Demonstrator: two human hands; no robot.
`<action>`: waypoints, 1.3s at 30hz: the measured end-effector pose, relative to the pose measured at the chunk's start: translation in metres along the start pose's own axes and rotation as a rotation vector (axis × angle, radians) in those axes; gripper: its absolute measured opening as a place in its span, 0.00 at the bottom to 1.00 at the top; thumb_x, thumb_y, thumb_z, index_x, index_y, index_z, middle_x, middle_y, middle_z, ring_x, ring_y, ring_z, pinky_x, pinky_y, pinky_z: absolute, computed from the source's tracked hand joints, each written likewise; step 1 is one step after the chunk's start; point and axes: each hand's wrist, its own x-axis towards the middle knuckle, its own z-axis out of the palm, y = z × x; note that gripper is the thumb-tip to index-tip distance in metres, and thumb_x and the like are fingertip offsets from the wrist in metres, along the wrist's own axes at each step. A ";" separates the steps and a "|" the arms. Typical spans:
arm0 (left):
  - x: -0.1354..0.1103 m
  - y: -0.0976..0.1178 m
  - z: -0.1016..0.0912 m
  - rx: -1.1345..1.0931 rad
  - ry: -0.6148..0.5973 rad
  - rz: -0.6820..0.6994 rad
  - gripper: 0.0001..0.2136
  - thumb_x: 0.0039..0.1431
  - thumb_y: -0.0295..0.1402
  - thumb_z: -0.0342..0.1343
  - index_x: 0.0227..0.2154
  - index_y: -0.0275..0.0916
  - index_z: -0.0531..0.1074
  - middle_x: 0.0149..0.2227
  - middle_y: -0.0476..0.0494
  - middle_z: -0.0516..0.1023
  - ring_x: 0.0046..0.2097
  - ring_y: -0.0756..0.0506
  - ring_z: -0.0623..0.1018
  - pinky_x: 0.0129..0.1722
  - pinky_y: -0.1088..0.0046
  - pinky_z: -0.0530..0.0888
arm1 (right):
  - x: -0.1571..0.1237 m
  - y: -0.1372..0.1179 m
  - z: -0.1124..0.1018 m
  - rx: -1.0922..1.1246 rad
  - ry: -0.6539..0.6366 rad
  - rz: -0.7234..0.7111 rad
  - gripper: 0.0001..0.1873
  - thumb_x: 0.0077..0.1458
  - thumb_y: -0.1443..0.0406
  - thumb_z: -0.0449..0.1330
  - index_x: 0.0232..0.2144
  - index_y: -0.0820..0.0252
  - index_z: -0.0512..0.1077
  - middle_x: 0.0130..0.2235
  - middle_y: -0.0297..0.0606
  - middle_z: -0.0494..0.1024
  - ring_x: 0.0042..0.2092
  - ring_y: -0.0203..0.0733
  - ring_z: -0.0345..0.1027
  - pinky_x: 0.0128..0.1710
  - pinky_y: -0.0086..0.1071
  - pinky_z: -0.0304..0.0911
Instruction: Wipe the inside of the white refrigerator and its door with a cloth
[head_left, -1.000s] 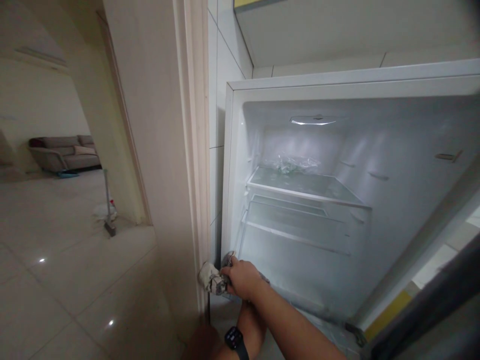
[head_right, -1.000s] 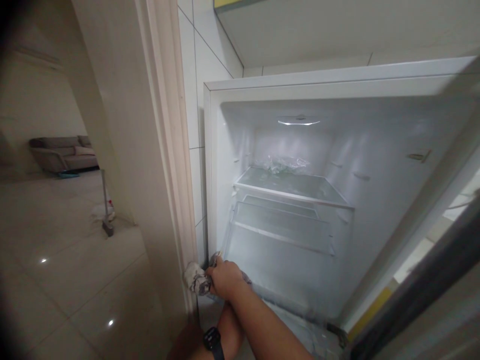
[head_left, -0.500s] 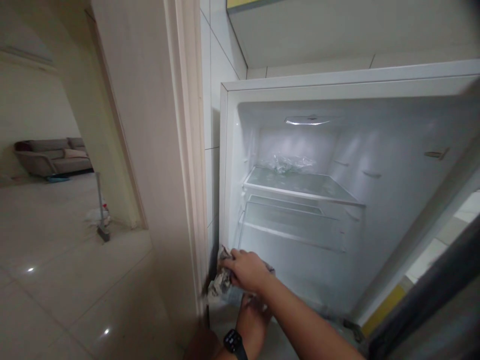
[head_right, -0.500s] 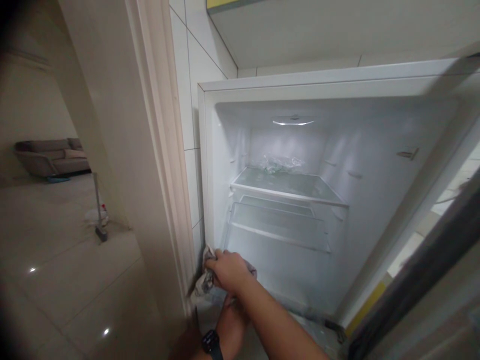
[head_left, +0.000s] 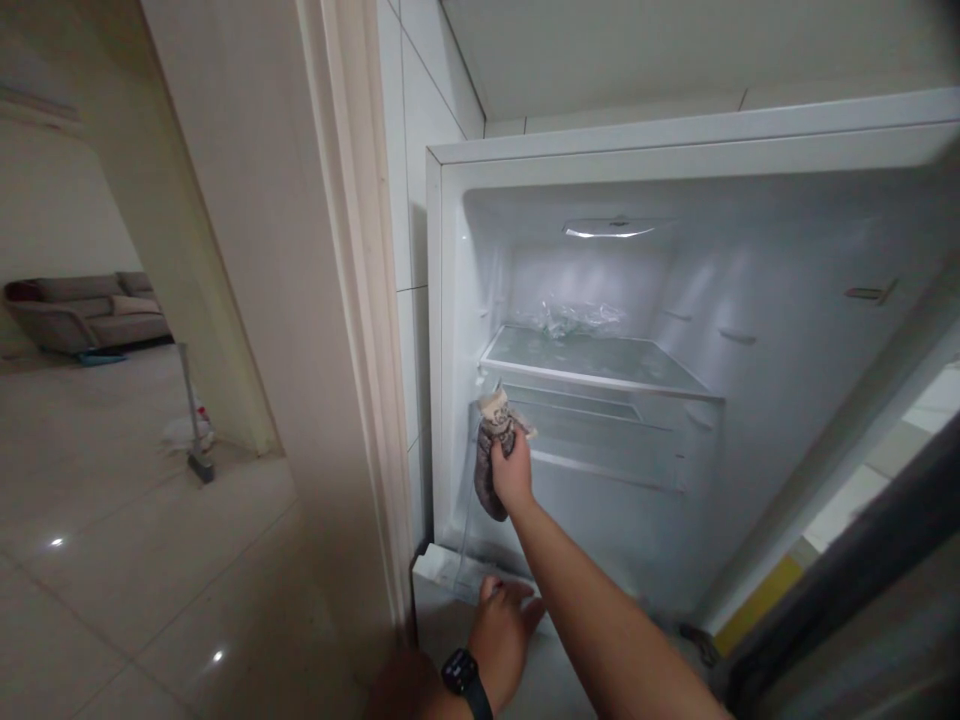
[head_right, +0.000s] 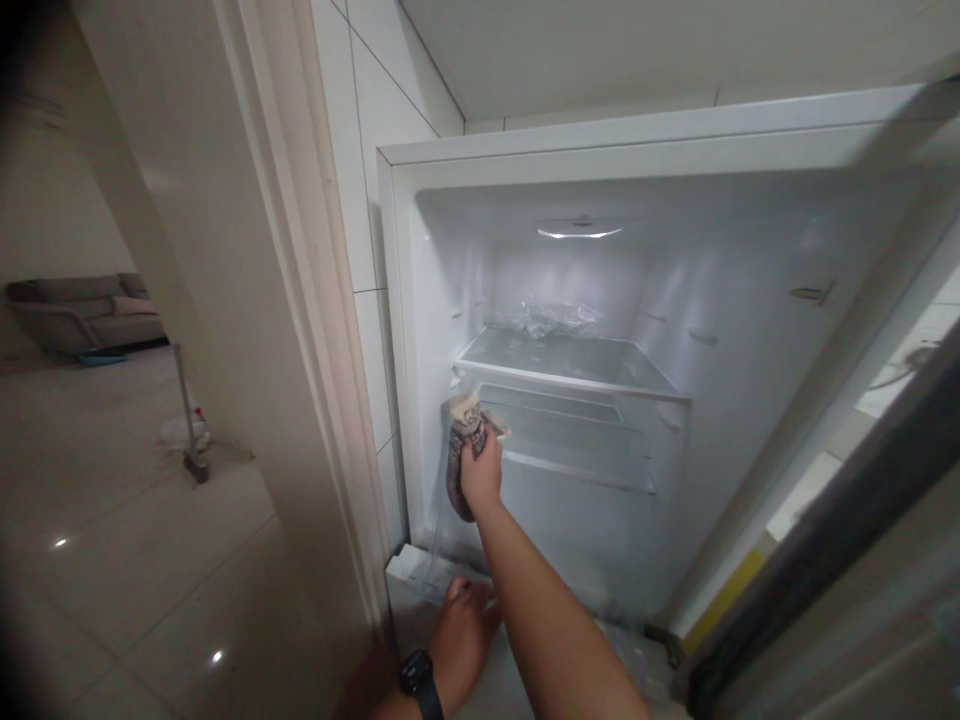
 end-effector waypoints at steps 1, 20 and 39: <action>0.000 0.004 -0.005 -0.061 0.006 -0.028 0.18 0.75 0.37 0.42 0.51 0.44 0.78 0.50 0.43 0.82 0.54 0.40 0.75 0.56 0.57 0.71 | -0.006 0.002 0.005 -0.031 -0.028 0.006 0.26 0.62 0.57 0.50 0.59 0.59 0.65 0.57 0.50 0.75 0.59 0.49 0.68 0.61 0.43 0.64; -0.002 -0.037 0.032 0.184 0.118 0.202 0.14 0.67 0.23 0.53 0.47 0.47 0.78 0.46 0.48 0.83 0.51 0.44 0.79 0.59 0.59 0.72 | -0.086 0.037 -0.044 -0.774 -0.742 -0.515 0.14 0.64 0.65 0.53 0.46 0.55 0.77 0.54 0.49 0.74 0.53 0.53 0.70 0.45 0.44 0.71; -0.002 -0.033 0.016 0.205 0.063 0.217 0.13 0.71 0.30 0.54 0.52 0.55 0.75 0.53 0.54 0.81 0.54 0.45 0.78 0.57 0.60 0.69 | 0.004 0.008 -0.103 -0.953 -0.475 -0.818 0.23 0.70 0.63 0.43 0.62 0.46 0.66 0.59 0.46 0.73 0.51 0.51 0.65 0.45 0.44 0.59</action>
